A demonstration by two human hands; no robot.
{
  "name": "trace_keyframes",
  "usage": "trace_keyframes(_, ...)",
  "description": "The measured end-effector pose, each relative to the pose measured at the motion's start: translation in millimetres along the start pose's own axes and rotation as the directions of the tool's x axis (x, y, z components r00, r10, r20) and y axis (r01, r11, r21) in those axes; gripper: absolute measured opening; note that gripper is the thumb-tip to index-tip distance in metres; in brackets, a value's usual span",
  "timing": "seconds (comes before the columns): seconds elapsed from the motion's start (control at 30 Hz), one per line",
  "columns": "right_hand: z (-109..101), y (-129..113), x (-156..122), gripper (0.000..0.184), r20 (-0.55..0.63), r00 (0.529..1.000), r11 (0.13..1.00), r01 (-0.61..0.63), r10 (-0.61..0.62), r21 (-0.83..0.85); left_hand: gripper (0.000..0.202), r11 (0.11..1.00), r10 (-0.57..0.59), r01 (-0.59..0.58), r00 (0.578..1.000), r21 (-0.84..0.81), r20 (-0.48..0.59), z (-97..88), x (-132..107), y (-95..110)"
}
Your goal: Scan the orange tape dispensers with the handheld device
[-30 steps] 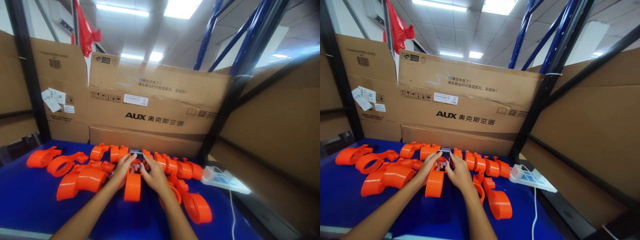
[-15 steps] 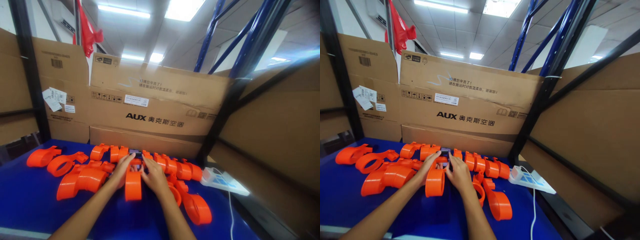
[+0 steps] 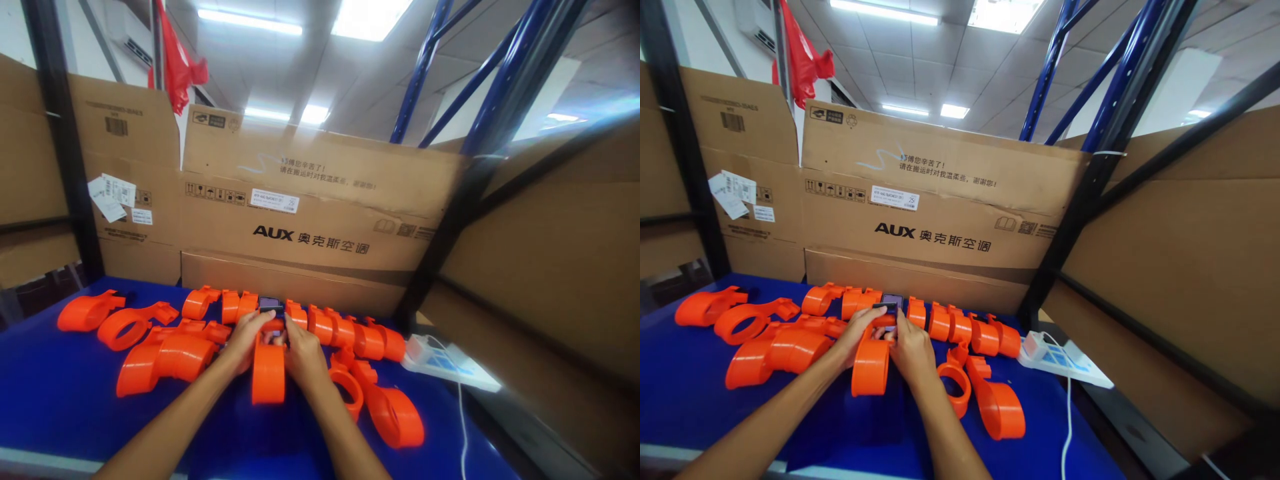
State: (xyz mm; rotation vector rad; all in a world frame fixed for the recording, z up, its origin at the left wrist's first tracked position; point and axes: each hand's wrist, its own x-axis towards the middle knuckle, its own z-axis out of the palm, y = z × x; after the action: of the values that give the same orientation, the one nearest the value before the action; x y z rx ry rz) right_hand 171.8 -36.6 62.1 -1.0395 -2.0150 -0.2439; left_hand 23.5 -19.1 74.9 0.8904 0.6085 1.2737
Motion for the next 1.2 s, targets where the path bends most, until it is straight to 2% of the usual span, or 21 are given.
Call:
trace_keyframes(0.1, -0.4, 4.2, 1.2, 0.05, -0.02, 1.0, 1.0, 0.008, -0.008, 0.016, 0.034, 0.999, 0.024, -0.022, 0.999, 0.039, -0.046, -2.7, 1.0, 3.1)
trace_keyframes(0.2, -6.2, 6.0, 4.0, 0.042, -0.027, 1.0, 0.987, 0.016, -0.012, 0.159, 0.038, 0.996, 0.048, -0.04, 0.994, 0.083, -0.093, -7.5, 2.7, 4.8)
trace_keyframes(0.33, -12.9, 2.9, 6.5, 0.04, -0.082, 0.993, 0.946, -0.06, 0.091, 0.318, 0.037, 0.989, 0.073, -0.068, 0.997, 0.132, -0.031, -11.6, 4.4, 2.7)
trace_keyframes(0.43, -11.1, 1.0, 5.3, 0.044, -0.118, 0.981, 0.941, -0.11, 0.155, 0.321, 0.036, 0.979, 0.073, -0.073, 0.997, 0.191, 0.006, -12.2, 4.6, -1.1)
trace_keyframes(0.6, -3.5, 3.0, 1.6, 0.039, -0.171, 0.976, 0.964, -0.086, 0.132, 0.253, 0.033, 0.969, 0.062, -0.064, 0.998, 0.239, 0.015, -12.4, 2.5, -5.1)
trace_keyframes(0.7, -4.6, 4.1, 2.8, 0.036, -0.154, 0.98, 0.962, -0.081, 0.124, 0.26, 0.031, 0.971, 0.074, -0.072, 0.997, 0.229, 0.001, -13.6, 1.9, -4.5)
trace_keyframes(0.87, -16.7, 6.2, 9.3, 0.027, -0.069, 0.98, 0.93, -0.154, 0.187, 0.335, 0.032, 0.994, -0.003, -0.005, 0.998, 0.108, 0.066, -17.5, 5.5, -2.5)
trace_keyframes(1.1, -32.8, 23.0, 13.2, 0.014, 0.027, 0.975, 0.973, -0.22, 0.219, 0.071, 0.038, 0.993, 0.008, -0.011, 1.0, 0.122, 0.023, -21.3, 10.9, -3.0)
trace_keyframes(1.2, -38.4, 30.6, 11.4, 0.007, 0.107, 0.97, 0.976, -0.214, 0.217, -0.044, 0.04, 0.99, 0.018, -0.014, 1.0, 0.138, -0.023, -23.7, 13.1, -3.5)
